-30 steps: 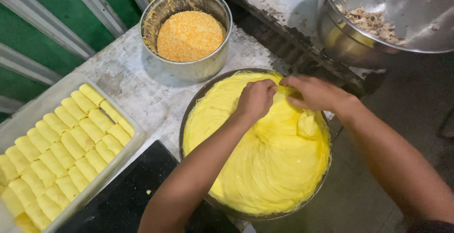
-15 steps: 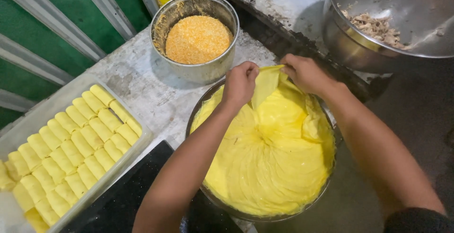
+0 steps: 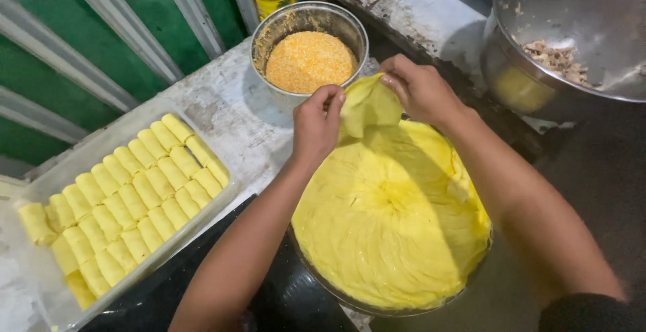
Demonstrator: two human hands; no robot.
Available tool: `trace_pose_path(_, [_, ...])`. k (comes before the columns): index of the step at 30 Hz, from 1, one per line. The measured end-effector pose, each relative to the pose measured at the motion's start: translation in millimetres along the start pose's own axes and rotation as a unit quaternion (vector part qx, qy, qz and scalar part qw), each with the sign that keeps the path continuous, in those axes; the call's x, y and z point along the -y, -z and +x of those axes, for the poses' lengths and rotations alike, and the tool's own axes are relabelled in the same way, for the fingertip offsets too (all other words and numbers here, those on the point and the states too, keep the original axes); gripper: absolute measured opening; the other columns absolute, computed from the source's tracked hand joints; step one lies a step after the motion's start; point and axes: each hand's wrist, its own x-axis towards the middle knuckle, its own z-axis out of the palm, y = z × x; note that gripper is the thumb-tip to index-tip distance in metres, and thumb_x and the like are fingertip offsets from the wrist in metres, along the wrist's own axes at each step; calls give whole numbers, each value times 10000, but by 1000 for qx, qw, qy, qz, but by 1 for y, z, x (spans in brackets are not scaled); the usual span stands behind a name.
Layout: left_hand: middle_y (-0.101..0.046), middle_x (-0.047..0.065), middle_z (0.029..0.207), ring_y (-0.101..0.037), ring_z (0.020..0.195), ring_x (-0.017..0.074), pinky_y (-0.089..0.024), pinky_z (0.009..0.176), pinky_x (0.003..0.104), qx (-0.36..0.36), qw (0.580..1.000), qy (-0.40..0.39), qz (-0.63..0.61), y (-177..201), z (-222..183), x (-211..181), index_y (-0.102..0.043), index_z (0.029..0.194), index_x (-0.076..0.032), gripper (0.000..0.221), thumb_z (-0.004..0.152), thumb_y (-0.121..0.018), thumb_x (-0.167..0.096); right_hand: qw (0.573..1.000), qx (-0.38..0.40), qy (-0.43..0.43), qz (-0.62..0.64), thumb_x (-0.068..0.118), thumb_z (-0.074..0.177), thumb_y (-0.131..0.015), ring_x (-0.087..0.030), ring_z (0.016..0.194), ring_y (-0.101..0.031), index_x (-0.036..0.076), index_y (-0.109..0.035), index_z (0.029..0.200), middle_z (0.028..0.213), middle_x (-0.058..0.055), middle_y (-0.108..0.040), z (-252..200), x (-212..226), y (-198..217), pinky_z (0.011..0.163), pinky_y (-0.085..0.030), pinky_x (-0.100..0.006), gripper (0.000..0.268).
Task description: Preparing spring rolls by peeling thin wrappers from a stack, adding filling with a spoon, and rolling them into cylinders.
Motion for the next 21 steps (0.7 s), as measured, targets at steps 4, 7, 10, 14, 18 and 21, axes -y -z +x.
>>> trace_pose_path(4, [-737,83,834,-690,760,172,-592,646,326,-43,999,-22,-24,47,-22,-22,-713,1034,-118,137,965,-635,-206,996,-13,80,21,225,1027,-604,-350,895,-687,98,-610,1147,943,-136,-721,-1,42,8,759,-544,-464,174])
trace_pose_path(7, [-699,-7,741,-608,709,53,-591,623,246,-55,994,14,-88,92,-44,-40,-743,1000,-141,105,912,-720,-193,974,67,64,208,155,1006,-603,-120,715,-567,74,-620,1024,749,-20,-625,-13,83,8,684,-495,-276,84])
trace_pose_path(10, [-673,-28,730,-581,705,35,-592,630,225,-59,989,36,-134,139,-78,-61,-749,983,-139,112,879,-761,-179,938,184,59,288,54,890,-661,-128,707,-542,40,-613,939,747,-6,-576,-39,119,-10,669,-478,-283,70])
trace_pose_path(14, [-707,44,794,-638,800,163,-579,731,346,56,996,-25,-70,195,-128,-120,-740,938,-104,119,821,-766,-110,870,304,29,387,9,799,-714,-148,792,-626,49,-512,1152,889,-57,-658,-78,163,-53,704,-510,-305,409])
trace_pose_path(18, [-770,93,872,-736,872,350,-566,835,465,208,973,-37,89,239,-174,-153,-745,896,-175,91,833,-717,-235,871,310,80,371,13,622,-893,-193,1015,-645,12,-617,1216,1081,-104,-730,-109,227,-88,936,-517,-431,655])
trace_pose_path(21, [-760,63,852,-738,832,318,-576,779,433,155,981,-24,114,258,-220,-150,-735,881,-191,77,832,-714,-247,883,296,102,349,45,840,-713,-130,904,-629,24,-773,1081,927,-72,-780,-142,239,-124,843,-530,-357,249])
